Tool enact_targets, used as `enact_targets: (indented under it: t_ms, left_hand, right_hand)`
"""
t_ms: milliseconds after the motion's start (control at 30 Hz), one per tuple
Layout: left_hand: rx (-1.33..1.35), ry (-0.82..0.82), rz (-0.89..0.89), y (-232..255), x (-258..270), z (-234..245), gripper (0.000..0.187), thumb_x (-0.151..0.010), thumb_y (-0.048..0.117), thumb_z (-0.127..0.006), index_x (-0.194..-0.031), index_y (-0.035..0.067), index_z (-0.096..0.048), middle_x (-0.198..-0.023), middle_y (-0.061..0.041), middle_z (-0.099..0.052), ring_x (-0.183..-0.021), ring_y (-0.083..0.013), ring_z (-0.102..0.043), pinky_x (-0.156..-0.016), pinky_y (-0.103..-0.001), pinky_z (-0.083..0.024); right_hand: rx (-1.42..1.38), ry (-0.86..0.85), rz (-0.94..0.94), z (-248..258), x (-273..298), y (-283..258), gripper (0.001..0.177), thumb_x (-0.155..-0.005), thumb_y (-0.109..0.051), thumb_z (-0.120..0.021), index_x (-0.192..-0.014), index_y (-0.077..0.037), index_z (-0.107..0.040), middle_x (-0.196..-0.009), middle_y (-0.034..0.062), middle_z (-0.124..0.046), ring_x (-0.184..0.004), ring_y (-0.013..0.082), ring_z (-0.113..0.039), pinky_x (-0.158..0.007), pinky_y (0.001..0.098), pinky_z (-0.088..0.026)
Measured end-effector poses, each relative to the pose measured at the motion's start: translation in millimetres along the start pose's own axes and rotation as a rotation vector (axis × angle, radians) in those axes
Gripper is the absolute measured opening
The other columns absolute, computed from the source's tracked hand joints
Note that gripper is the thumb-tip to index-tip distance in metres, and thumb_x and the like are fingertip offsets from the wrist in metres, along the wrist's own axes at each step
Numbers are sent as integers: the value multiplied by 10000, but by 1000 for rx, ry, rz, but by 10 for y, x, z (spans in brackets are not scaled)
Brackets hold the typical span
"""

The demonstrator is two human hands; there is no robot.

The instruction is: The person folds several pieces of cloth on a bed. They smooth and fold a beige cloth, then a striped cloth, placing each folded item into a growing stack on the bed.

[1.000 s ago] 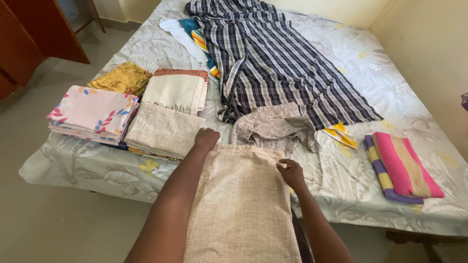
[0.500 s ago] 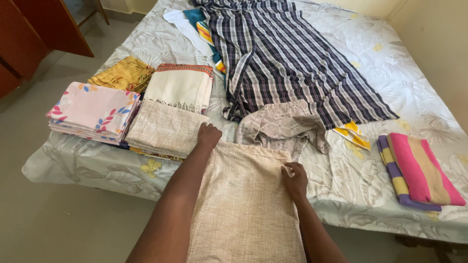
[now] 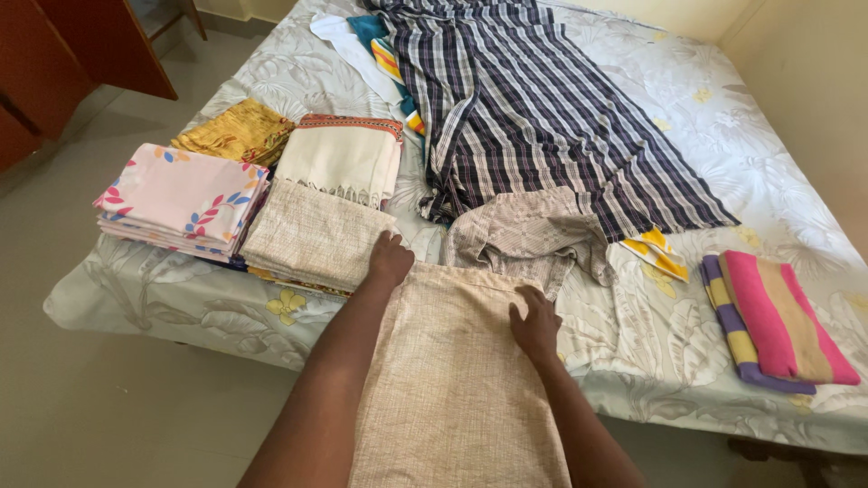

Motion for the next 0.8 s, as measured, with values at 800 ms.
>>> enact_targets:
  t_ms: [800]
  left_hand:
    - [591,123,-156,-326,741,1018,199,-917,231,-723,-1104,285,-763,-1003,-97,-690,-982,-259,-647,-915,-419,-501]
  right_hand:
    - [442,-454,100,68,-757,232,893,-812,-446,-831,-1561,-415,-346,-1530,-61,-490,-1379,287,-419,-1050,530,-381]
Point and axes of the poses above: each hand's wrist, its own x-axis away from the middle knuckle, its own z-axis out of the back of the hand, y = z × x, the point moved 2 cm from there along -x, towards the middle knuckle
